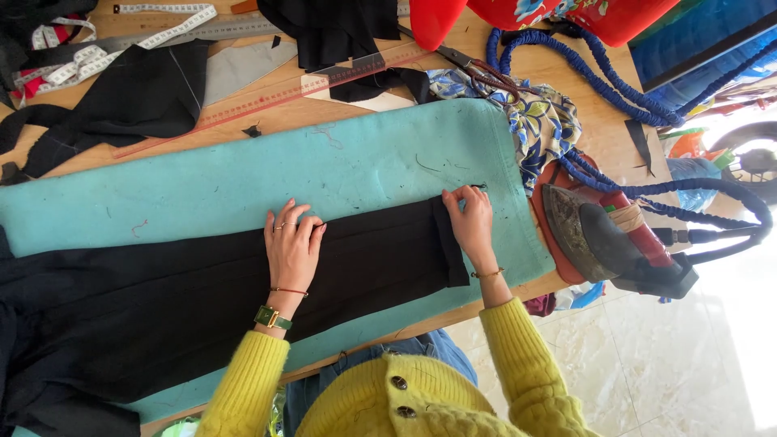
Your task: Pressing black fabric garment components using a steam iron on an ironing board in a factory setting.
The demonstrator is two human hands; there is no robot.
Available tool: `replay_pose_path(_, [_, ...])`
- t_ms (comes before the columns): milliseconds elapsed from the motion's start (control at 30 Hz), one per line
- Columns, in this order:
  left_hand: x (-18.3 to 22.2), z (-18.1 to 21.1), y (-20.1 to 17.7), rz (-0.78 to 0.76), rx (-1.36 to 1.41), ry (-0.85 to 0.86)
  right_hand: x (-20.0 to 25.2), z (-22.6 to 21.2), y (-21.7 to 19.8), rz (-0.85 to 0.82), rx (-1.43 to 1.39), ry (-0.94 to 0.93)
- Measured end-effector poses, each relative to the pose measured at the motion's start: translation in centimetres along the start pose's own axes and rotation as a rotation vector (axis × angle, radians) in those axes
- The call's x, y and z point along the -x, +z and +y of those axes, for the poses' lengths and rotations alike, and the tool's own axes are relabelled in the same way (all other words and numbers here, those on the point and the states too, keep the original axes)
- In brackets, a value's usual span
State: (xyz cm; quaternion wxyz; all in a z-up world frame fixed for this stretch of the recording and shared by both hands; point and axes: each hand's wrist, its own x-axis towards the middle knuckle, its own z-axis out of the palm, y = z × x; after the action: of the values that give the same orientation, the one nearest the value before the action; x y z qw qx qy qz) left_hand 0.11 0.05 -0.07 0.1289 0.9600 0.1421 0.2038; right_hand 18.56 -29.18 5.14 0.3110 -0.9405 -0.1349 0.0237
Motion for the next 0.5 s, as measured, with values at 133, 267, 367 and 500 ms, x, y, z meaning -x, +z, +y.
replay_pose_path(133, [-0.4, 1.1, -0.5, -0.025, 0.009, -0.022, 0.6, -0.1, 0.6, 0.026, 0.096, -0.06])
replay_pose_path(267, [-2.0, 7.3, -2.7, -0.08, 0.109, 0.089, 3.0, -1.6, -2.9, 0.048, -0.111, -0.139])
replay_pose_path(367, [-2.5, 11.9, -0.8, -0.129, 0.168, 0.385, 6.8, -1.8, -4.9, 0.065, -0.043, -0.344])
replay_pose_path(500, [-3.9, 14.8, 3.1, -0.279, 0.246, 0.554, 13.4, -0.5, -4.4, -0.058, 0.157, -0.522])
